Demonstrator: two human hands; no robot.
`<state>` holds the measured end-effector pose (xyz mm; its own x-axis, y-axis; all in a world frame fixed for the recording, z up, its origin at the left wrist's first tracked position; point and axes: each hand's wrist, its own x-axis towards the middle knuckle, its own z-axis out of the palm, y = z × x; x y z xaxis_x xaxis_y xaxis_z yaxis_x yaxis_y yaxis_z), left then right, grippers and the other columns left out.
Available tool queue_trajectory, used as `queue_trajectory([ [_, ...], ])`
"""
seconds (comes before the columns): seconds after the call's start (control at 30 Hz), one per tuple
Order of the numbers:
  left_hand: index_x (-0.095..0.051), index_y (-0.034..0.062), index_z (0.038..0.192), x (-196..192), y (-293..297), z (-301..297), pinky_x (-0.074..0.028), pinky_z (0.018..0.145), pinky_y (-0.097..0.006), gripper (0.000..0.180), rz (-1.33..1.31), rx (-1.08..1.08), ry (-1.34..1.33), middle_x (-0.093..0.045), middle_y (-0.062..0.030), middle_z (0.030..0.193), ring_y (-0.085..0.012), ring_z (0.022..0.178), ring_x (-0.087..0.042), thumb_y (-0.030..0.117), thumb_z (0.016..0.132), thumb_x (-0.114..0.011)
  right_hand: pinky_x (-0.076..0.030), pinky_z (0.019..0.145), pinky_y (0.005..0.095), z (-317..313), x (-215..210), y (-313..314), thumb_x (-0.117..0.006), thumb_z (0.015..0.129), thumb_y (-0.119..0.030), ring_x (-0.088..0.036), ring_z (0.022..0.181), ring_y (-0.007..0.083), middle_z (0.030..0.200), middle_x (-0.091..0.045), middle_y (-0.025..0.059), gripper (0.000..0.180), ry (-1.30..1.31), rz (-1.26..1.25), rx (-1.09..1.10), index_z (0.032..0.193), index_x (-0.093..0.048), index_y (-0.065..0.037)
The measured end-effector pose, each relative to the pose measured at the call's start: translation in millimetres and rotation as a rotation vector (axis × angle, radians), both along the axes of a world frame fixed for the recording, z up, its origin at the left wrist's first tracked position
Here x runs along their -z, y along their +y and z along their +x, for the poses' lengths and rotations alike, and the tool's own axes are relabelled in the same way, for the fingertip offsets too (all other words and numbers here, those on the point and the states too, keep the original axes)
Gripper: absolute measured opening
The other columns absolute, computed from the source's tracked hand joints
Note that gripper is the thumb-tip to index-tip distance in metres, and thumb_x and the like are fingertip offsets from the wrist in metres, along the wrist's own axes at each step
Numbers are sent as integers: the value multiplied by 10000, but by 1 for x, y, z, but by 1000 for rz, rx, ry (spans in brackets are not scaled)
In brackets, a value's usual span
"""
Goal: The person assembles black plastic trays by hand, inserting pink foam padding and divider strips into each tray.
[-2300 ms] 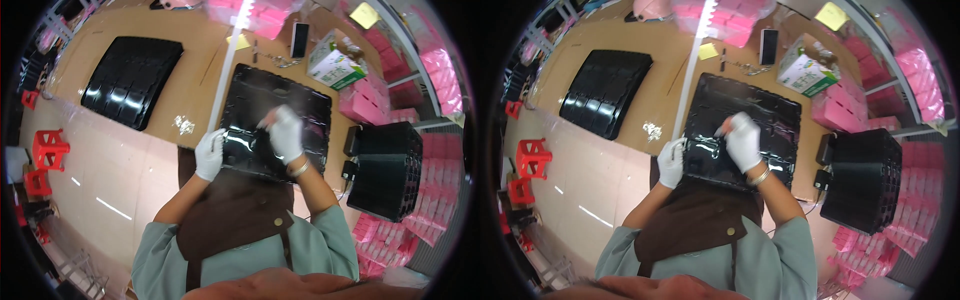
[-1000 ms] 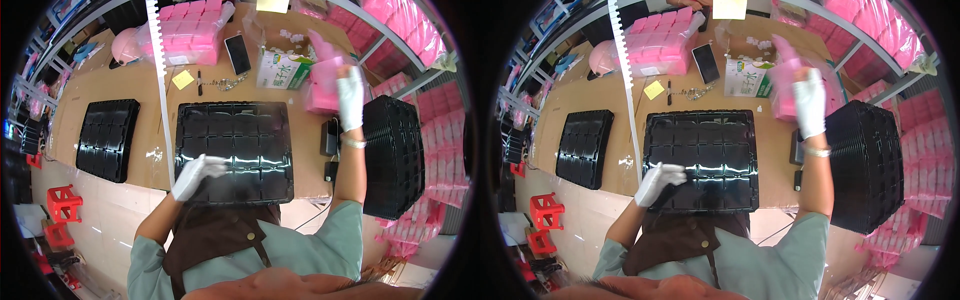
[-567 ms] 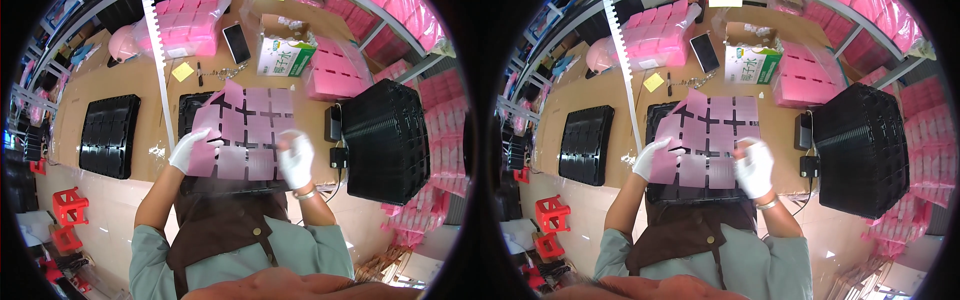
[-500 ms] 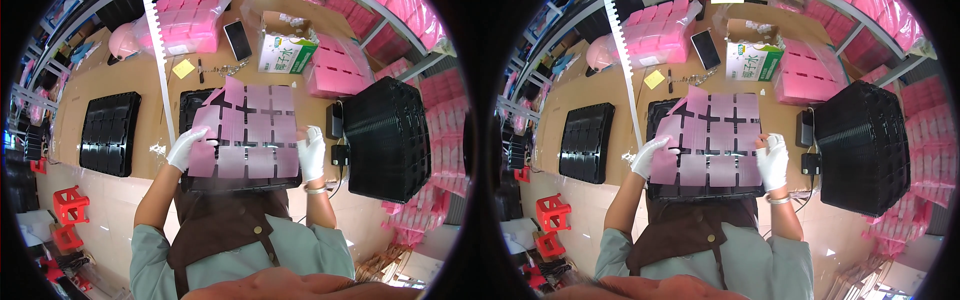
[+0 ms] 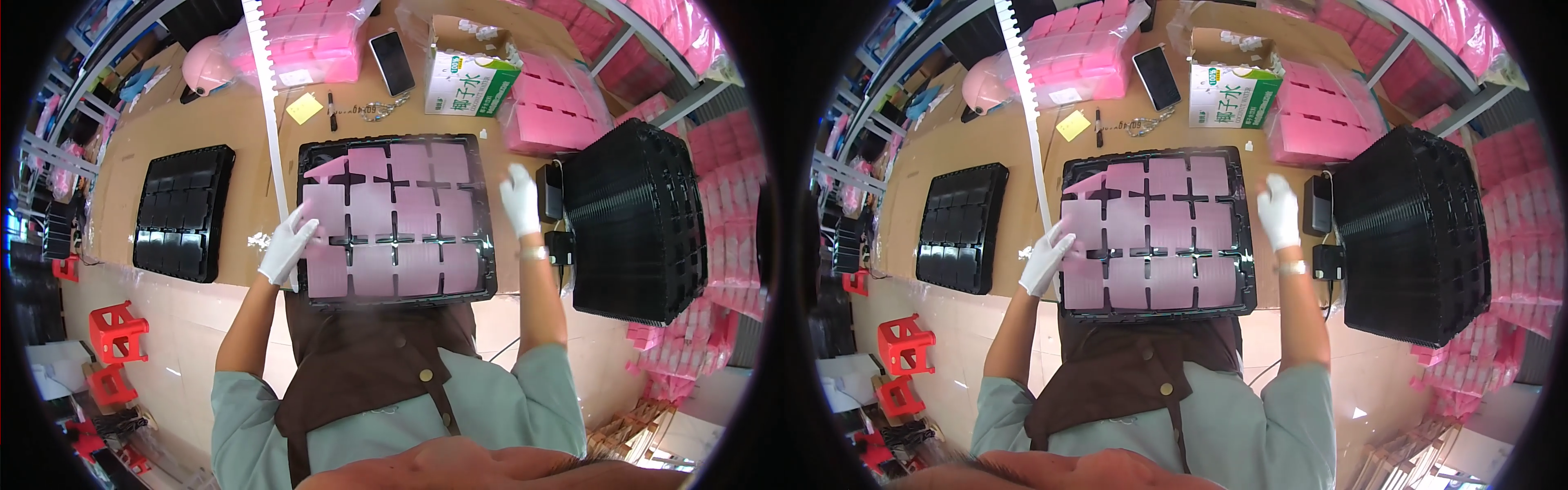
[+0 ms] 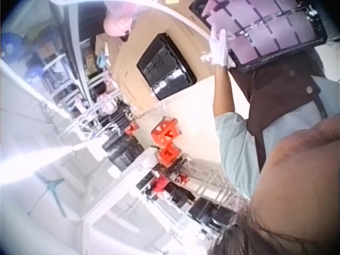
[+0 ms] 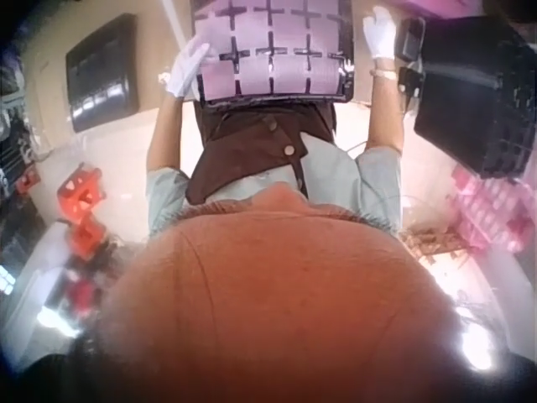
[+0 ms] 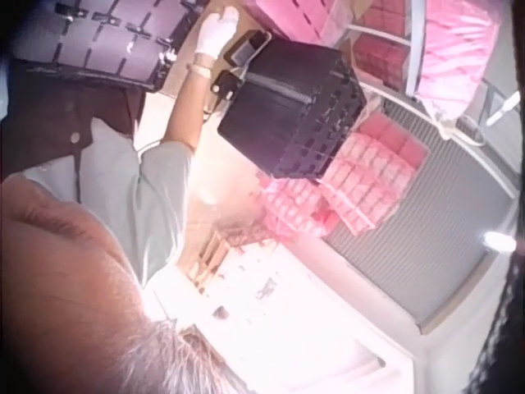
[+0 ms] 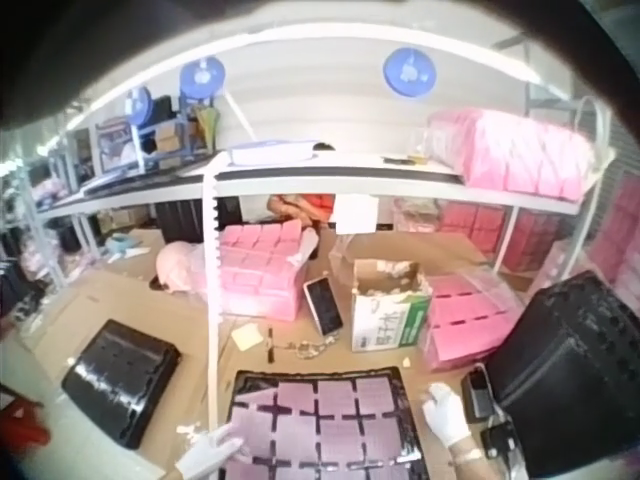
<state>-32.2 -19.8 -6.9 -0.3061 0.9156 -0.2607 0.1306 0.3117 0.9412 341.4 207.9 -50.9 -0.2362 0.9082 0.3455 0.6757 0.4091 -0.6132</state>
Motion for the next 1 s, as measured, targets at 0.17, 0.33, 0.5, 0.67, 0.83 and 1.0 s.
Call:
queue_trajectory([
  [0.17, -374, 69, 1420, -14, -8, 19, -540, 677, -302, 542, -176, -80, -199, -623, -84, 986, -162, 798, -634, 328, 968, -523, -468, 856, 485, -36, 39, 115, -593, 831, -185, -569, 1022, 417, 1070, -606, 247, 234, -149, -97, 66, 1010, -600, -34],
  [0.33, -536, 43, 1264, -16, -2, 13, -531, 692, -283, 491, -181, -24, -333, -612, -72, 999, -160, 816, -626, 411, 939, -543, -495, 759, 470, -57, 56, 136, -595, 820, -188, -622, 894, 391, 917, -636, 209, 165, -321, -71, 224, 909, -606, -50],
  [0.5, -559, 48, 1202, -10, 24, -8, -522, 698, -272, 470, -195, -81, -441, -593, -57, 954, -157, 808, -605, 428, 927, -558, -502, 693, 452, -47, 61, 141, -600, 809, -139, -629, 782, 366, 826, -636, 176, 83, -342, -63, 125, 811, -594, -57],
  [0.67, -583, 27, 1193, -5, 65, -8, -469, 585, -228, 441, -177, -230, -303, -601, -31, 883, -96, 708, -566, 328, 878, -651, -494, 659, 374, -92, -65, 101, -635, 778, 7, -626, 722, 312, 776, -616, 141, 98, 188, 509, -62, 810, -562, -51],
  [0.83, -588, 29, 1224, 9, 74, -8, -463, 627, -206, 436, 85, -215, 82, -610, -3, 818, -52, 694, -542, 208, 841, -694, -498, 691, 365, -94, -142, 168, -642, 834, -129, -637, 753, 302, 803, -658, 125, 91, 205, 596, 141, 860, -617, -45],
  [1.0, -520, 29, 1295, 7, 67, -12, -486, 839, -392, 505, -103, -210, 538, -682, -131, 950, -304, 871, -656, 292, 872, -602, -500, 768, 388, -55, -108, 234, -641, 807, -164, -637, 864, 307, 942, -656, 145, 189, -268, 240, 73, 962, -671, -59],
])
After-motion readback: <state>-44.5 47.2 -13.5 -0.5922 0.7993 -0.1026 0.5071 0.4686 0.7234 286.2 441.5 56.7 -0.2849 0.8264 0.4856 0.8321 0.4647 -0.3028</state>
